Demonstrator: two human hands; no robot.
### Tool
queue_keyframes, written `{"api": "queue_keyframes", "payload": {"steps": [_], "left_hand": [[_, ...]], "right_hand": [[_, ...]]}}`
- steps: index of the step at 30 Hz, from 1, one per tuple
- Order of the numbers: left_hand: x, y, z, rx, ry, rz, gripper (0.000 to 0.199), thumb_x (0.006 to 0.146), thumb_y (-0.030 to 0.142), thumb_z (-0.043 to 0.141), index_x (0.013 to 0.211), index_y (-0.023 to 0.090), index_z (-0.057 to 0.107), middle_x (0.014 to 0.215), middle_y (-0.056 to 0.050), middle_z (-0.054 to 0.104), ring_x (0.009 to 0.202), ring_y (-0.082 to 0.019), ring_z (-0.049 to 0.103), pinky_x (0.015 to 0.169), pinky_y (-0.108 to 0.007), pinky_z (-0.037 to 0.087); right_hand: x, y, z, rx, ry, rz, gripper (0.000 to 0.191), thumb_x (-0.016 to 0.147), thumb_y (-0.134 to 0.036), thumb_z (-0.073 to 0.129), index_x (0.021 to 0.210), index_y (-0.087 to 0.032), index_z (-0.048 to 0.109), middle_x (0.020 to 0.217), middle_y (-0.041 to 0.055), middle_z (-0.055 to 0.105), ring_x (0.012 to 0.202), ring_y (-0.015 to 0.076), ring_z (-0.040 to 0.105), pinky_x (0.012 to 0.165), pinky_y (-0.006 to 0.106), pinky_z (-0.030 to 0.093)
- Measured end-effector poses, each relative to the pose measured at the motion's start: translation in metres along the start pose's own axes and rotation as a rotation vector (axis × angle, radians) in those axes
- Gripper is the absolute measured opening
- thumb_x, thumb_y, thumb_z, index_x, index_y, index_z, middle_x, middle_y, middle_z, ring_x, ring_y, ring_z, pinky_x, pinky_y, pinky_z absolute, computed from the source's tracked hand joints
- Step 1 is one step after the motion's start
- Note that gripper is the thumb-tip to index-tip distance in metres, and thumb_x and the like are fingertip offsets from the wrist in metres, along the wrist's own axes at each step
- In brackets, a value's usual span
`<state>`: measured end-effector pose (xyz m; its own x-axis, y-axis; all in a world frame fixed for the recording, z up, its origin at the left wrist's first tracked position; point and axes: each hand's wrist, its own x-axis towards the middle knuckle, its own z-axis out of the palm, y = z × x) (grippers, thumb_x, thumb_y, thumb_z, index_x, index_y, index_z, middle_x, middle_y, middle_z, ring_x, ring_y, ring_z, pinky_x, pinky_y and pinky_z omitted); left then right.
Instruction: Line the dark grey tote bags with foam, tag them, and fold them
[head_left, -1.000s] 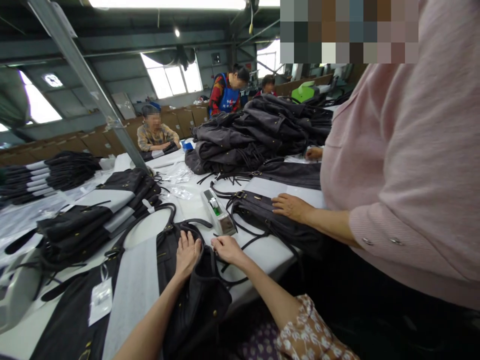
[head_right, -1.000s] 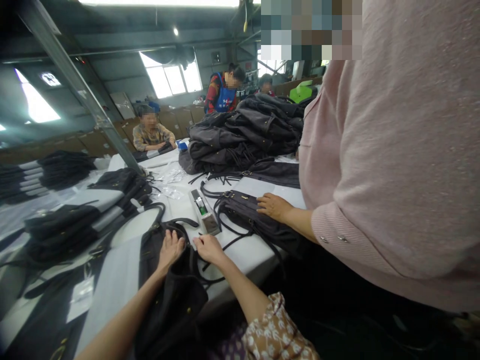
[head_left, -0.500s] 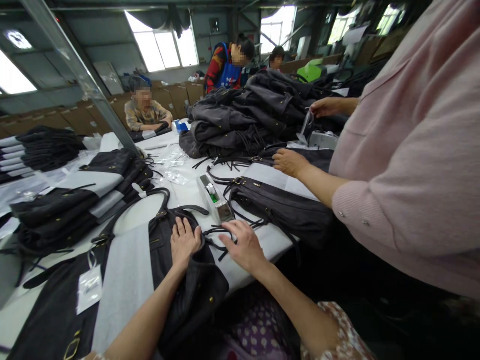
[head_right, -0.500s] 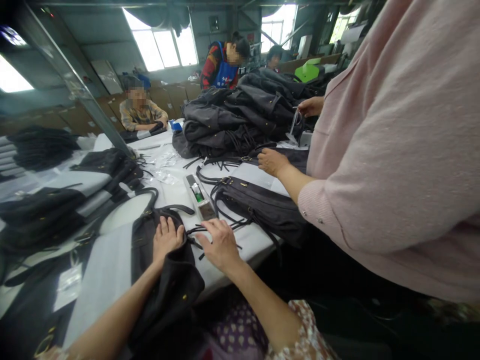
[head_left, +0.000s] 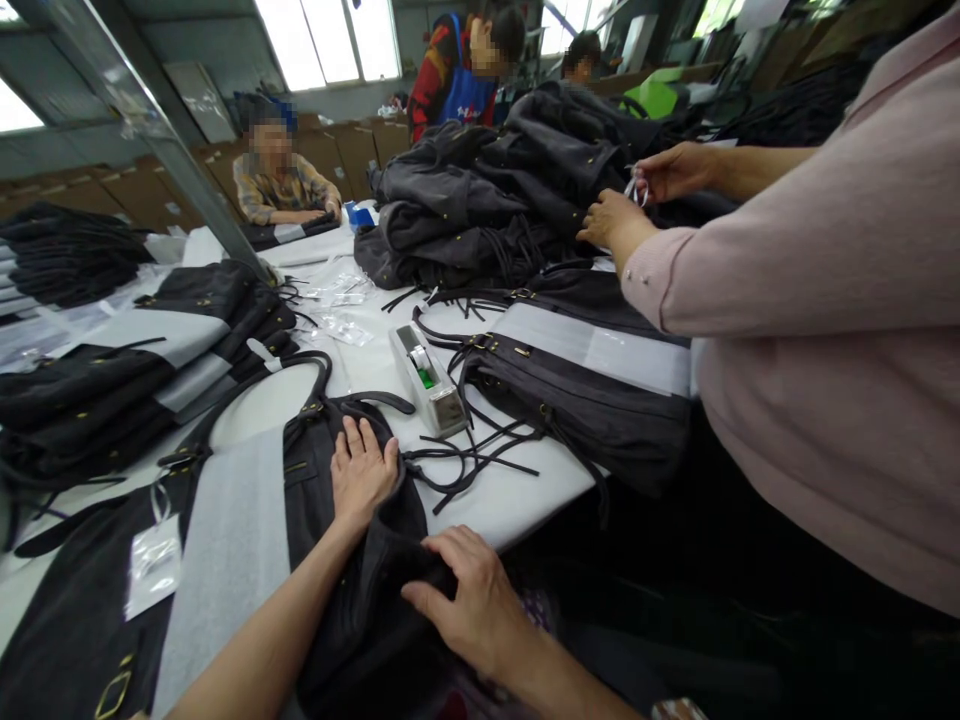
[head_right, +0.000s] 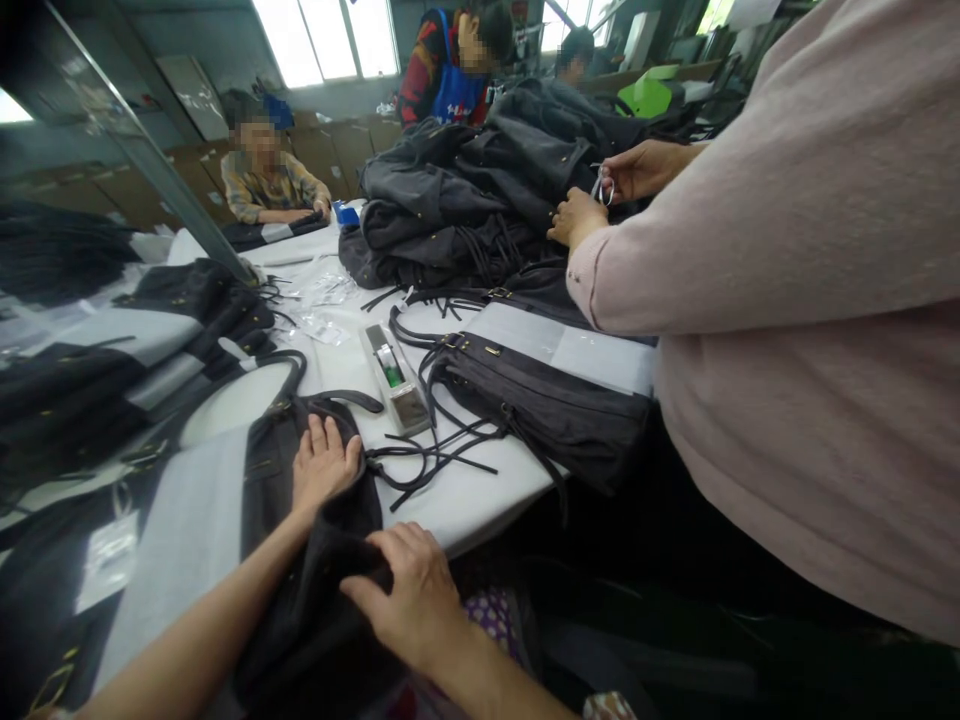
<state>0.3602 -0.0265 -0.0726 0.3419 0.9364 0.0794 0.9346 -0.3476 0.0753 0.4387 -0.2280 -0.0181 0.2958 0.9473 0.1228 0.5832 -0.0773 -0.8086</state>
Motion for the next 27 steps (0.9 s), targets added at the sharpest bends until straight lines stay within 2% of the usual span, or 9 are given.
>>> {"api": "queue_keyframes", "payload": {"steps": [7, 10, 12, 15, 17, 20, 22, 24, 27], "left_hand": [[0.0, 0.001, -0.001, -0.011, 0.009, 0.007, 0.072, 0.092, 0.054, 0.024, 0.146, 0.007, 0.025, 0.155, -0.02, 0.015, 0.137, -0.039, 0.025, 0.106, -0.052, 0.031], [-0.001, 0.002, -0.001, -0.034, 0.036, 0.001, 0.071, 0.093, 0.054, 0.024, 0.146, 0.007, 0.026, 0.155, -0.019, 0.016, 0.137, -0.039, 0.024, 0.107, -0.052, 0.031], [-0.001, 0.003, -0.002, -0.054, 0.047, -0.009, 0.071, 0.093, 0.054, 0.026, 0.146, 0.007, 0.027, 0.155, -0.019, 0.016, 0.137, -0.038, 0.024, 0.107, -0.052, 0.03], [-0.002, 0.004, -0.004, -0.079, 0.043, 0.001, 0.07, 0.093, 0.052, 0.029, 0.146, 0.007, 0.027, 0.155, -0.019, 0.016, 0.138, -0.037, 0.023, 0.108, -0.051, 0.03], [-0.003, 0.004, -0.005, -0.09, 0.049, 0.006, 0.069, 0.093, 0.051, 0.03, 0.145, 0.006, 0.028, 0.155, -0.019, 0.015, 0.138, -0.038, 0.024, 0.108, -0.05, 0.03], [-0.004, 0.003, -0.005, -0.141, 0.05, 0.003, 0.07, 0.092, 0.051, 0.029, 0.145, 0.006, 0.027, 0.155, -0.02, 0.014, 0.138, -0.039, 0.024, 0.108, -0.051, 0.029], [-0.004, 0.002, -0.004, -0.19, 0.025, 0.011, 0.07, 0.092, 0.052, 0.029, 0.146, 0.007, 0.027, 0.155, -0.019, 0.014, 0.138, -0.039, 0.023, 0.108, -0.052, 0.028], [-0.004, 0.001, -0.003, -0.218, 0.001, 0.019, 0.072, 0.091, 0.054, 0.029, 0.146, 0.008, 0.027, 0.155, -0.018, 0.013, 0.139, -0.04, 0.021, 0.108, -0.053, 0.026], [-0.001, 0.001, -0.004, -0.234, -0.013, 0.022, 0.073, 0.089, 0.056, 0.03, 0.146, 0.009, 0.028, 0.156, -0.016, 0.011, 0.139, -0.041, 0.018, 0.109, -0.054, 0.023]], "right_hand": [[0.026, 0.011, 0.002, -0.014, -0.175, 0.141, 0.002, 0.078, -0.02, 0.064, 0.08, -0.021, 0.064, 0.08, -0.0007, 0.064, 0.077, 0.015, 0.059, 0.067, 0.024, 0.04], [0.029, 0.013, 0.001, -0.167, -0.152, 0.072, 0.005, 0.078, -0.022, 0.064, 0.083, -0.02, 0.063, 0.082, 0.0013, 0.065, 0.08, 0.0173, 0.058, 0.068, 0.026, 0.04], [0.036, 0.005, -0.006, -0.311, -0.093, -0.094, 0.019, 0.078, -0.02, 0.064, 0.097, -0.019, 0.062, 0.098, 0.0059, 0.064, 0.094, 0.0207, 0.056, 0.079, 0.03, 0.042], [0.054, -0.02, -0.021, -0.548, -0.14, -0.54, 0.031, 0.082, -0.015, 0.057, 0.113, -0.021, 0.058, 0.123, 0.0105, 0.057, 0.115, 0.0237, 0.047, 0.098, 0.04, 0.033], [0.065, -0.035, -0.026, -0.687, -0.306, -0.807, 0.023, 0.085, -0.013, 0.05, 0.104, -0.02, 0.062, 0.114, 0.0106, 0.061, 0.111, 0.0229, 0.05, 0.098, 0.041, 0.034], [0.062, -0.037, -0.024, -0.834, -0.436, -0.902, 0.018, 0.085, -0.01, 0.046, 0.083, -0.015, 0.064, 0.082, 0.0087, 0.066, 0.081, 0.02, 0.058, 0.081, 0.036, 0.044], [0.045, -0.024, -0.02, -0.839, -0.373, -0.856, 0.02, 0.085, -0.008, 0.044, 0.085, -0.013, 0.064, 0.08, 0.0096, 0.066, 0.077, 0.0199, 0.06, 0.078, 0.035, 0.047], [0.021, -0.004, -0.014, -0.767, -0.255, -0.796, 0.024, 0.085, -0.013, 0.046, 0.103, -0.011, 0.063, 0.1, 0.0148, 0.067, 0.096, 0.0232, 0.06, 0.089, 0.039, 0.046], [-0.012, 0.025, 0.002, -0.673, -0.084, -0.736, 0.053, 0.084, -0.042, 0.053, 0.122, -0.006, 0.057, 0.127, 0.0218, 0.057, 0.124, 0.033, 0.047, 0.102, 0.049, 0.04]]}}
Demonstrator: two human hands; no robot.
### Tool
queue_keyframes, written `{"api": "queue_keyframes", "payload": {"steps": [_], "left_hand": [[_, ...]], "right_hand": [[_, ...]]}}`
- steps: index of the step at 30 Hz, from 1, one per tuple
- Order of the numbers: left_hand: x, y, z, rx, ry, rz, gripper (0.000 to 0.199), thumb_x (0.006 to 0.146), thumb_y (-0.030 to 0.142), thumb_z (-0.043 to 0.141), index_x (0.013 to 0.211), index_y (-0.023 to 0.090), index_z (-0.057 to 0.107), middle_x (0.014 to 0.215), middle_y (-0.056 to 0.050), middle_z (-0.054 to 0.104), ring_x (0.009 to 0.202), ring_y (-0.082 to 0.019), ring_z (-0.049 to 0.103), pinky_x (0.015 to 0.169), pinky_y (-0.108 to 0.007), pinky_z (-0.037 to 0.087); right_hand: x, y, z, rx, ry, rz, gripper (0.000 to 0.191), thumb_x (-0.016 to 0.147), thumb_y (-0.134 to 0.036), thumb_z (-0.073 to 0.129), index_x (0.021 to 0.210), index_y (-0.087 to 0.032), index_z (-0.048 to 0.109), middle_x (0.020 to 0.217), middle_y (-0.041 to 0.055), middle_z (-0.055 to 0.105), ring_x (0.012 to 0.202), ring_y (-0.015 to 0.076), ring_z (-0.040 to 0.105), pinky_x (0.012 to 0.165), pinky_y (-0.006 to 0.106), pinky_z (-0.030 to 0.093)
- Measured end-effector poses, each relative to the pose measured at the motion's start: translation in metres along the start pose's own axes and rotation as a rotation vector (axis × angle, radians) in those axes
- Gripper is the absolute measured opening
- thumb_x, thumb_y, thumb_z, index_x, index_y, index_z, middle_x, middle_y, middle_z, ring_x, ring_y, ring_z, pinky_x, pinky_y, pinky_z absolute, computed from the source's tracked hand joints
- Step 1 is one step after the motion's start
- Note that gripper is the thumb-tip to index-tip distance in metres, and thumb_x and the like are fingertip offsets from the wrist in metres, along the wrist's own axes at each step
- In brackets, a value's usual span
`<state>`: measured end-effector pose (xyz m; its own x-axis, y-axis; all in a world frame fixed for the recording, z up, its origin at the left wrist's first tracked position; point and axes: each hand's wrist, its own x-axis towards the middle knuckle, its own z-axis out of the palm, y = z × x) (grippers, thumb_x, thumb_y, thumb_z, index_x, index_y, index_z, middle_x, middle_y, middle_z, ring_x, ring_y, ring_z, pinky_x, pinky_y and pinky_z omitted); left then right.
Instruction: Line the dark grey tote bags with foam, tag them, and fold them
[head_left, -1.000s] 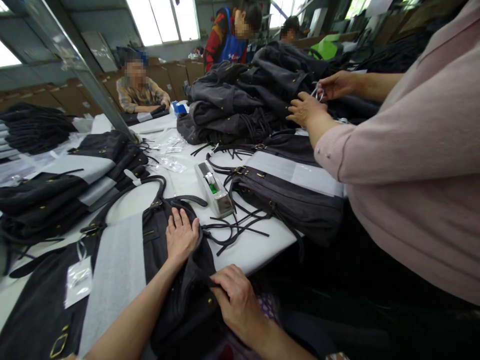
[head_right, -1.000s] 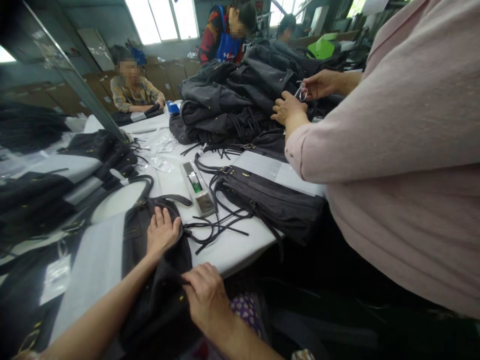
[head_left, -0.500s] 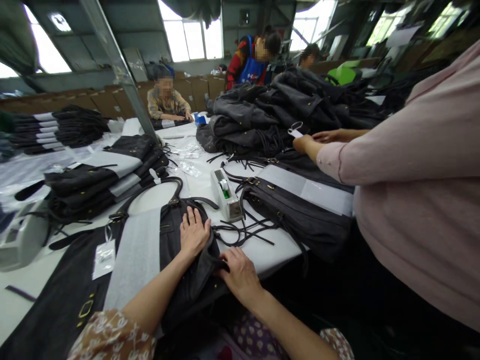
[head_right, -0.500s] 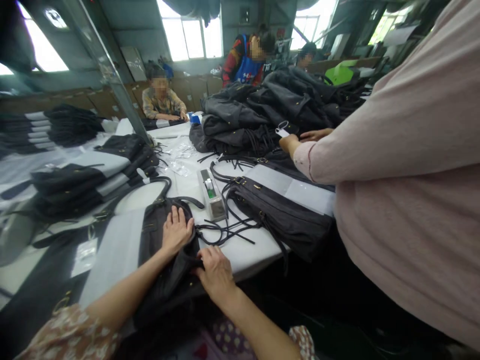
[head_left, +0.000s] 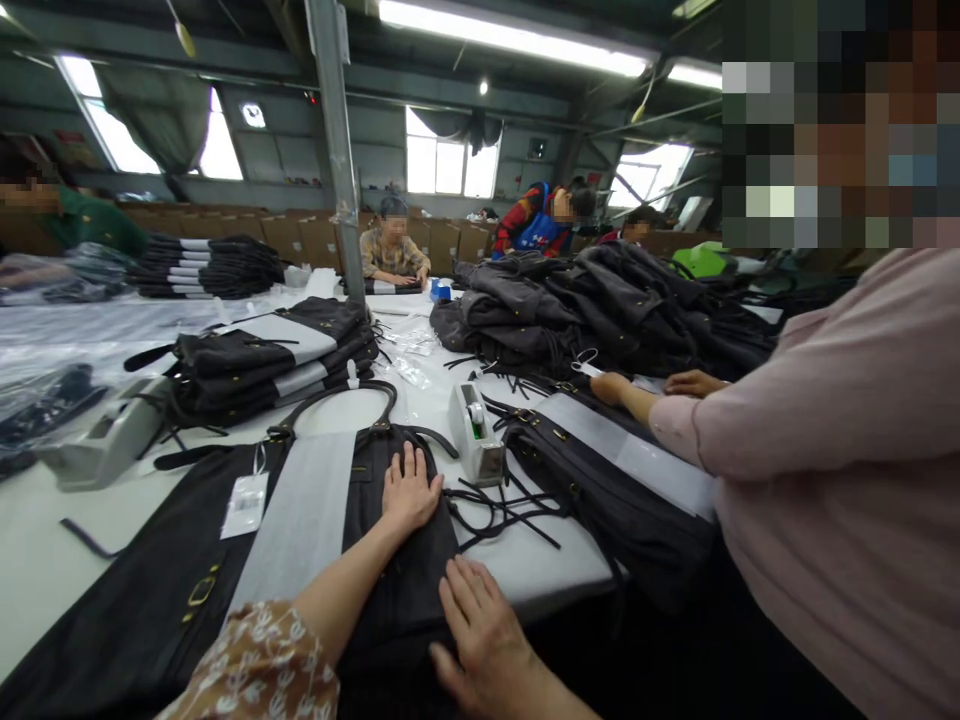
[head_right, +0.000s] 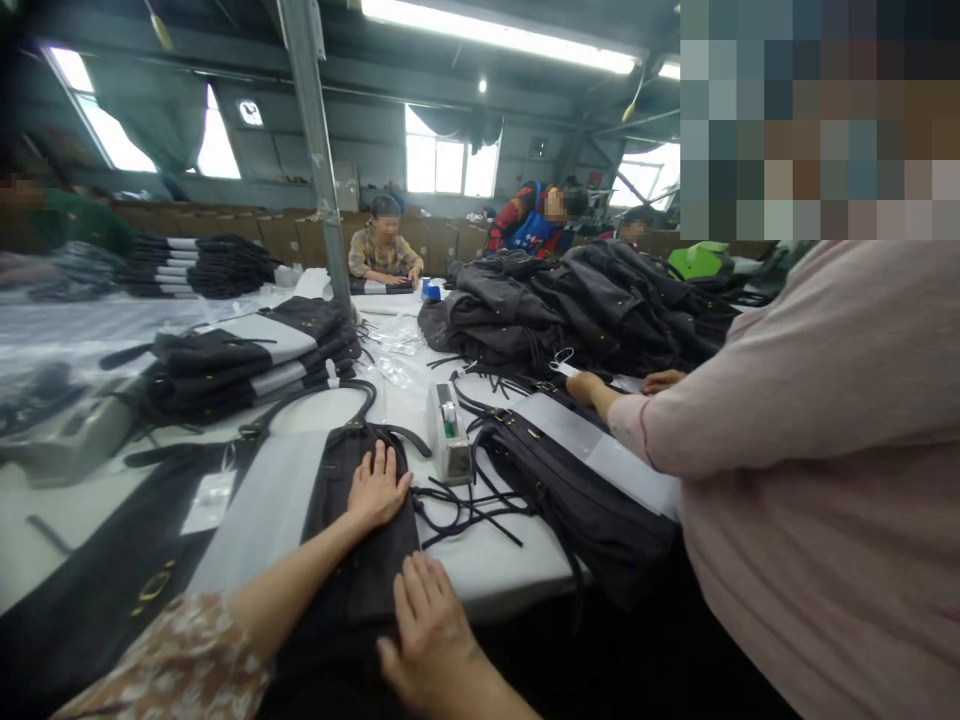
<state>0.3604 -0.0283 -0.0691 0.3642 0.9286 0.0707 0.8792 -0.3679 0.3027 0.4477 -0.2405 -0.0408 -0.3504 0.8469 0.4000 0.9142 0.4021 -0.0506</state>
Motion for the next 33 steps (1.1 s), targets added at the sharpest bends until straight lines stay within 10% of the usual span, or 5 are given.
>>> {"api": "queue_keyframes", "payload": {"steps": [8, 15, 21, 24, 33], "left_hand": [[0.003, 0.005, -0.023, -0.055, -0.129, -0.026, 0.075, 0.09, 0.054, 0.025, 0.148, 0.006, 0.018, 0.156, -0.018, 0.001, 0.141, -0.043, 0.008, 0.111, -0.056, 0.015], [-0.008, -0.019, -0.075, -0.177, -0.317, 0.108, 0.071, 0.092, 0.056, 0.023, 0.146, 0.011, 0.026, 0.155, -0.019, 0.012, 0.14, -0.036, 0.02, 0.109, -0.05, 0.025], [-0.136, -0.067, -0.097, -0.152, -0.238, 0.413, 0.093, 0.075, 0.077, 0.044, 0.148, 0.026, 0.02, 0.155, -0.011, 0.023, 0.14, -0.037, 0.019, 0.111, -0.056, 0.016], [-0.18, -0.083, -0.093, -0.051, -0.162, 0.485, 0.098, 0.073, 0.061, 0.064, 0.149, 0.027, 0.014, 0.154, -0.012, 0.024, 0.138, -0.037, 0.025, 0.111, -0.055, 0.015], [-0.155, -0.063, -0.091, 0.06, 0.065, 0.469, 0.037, 0.095, 0.029, 0.037, 0.131, 0.023, 0.045, 0.124, -0.01, 0.059, 0.11, -0.027, 0.054, 0.095, -0.048, 0.037]], "right_hand": [[0.01, 0.003, 0.074, -0.225, 0.234, 0.062, 0.043, 0.079, -0.009, 0.046, 0.12, -0.011, 0.061, 0.113, 0.0176, 0.067, 0.108, 0.029, 0.061, 0.094, 0.046, 0.049], [0.018, 0.004, 0.037, -0.215, 0.075, -0.013, 0.06, 0.076, -0.003, 0.042, 0.135, -0.012, 0.048, 0.131, 0.0151, 0.057, 0.122, 0.0259, 0.051, 0.103, 0.044, 0.042], [0.017, -0.002, 0.025, -0.21, -0.036, -0.024, 0.06, 0.075, -0.007, 0.047, 0.136, -0.009, 0.046, 0.137, 0.0159, 0.051, 0.126, 0.0277, 0.047, 0.106, 0.046, 0.038], [0.026, 0.005, 0.017, -0.2, -0.092, -0.081, 0.06, 0.076, -0.007, 0.048, 0.136, -0.01, 0.046, 0.138, 0.0152, 0.05, 0.125, 0.0261, 0.048, 0.106, 0.042, 0.037], [0.042, 0.036, 0.017, -0.328, 0.012, -0.108, 0.052, 0.078, -0.004, 0.038, 0.123, -0.016, 0.061, 0.126, 0.0104, 0.061, 0.116, 0.0226, 0.057, 0.1, 0.038, 0.043]]}}
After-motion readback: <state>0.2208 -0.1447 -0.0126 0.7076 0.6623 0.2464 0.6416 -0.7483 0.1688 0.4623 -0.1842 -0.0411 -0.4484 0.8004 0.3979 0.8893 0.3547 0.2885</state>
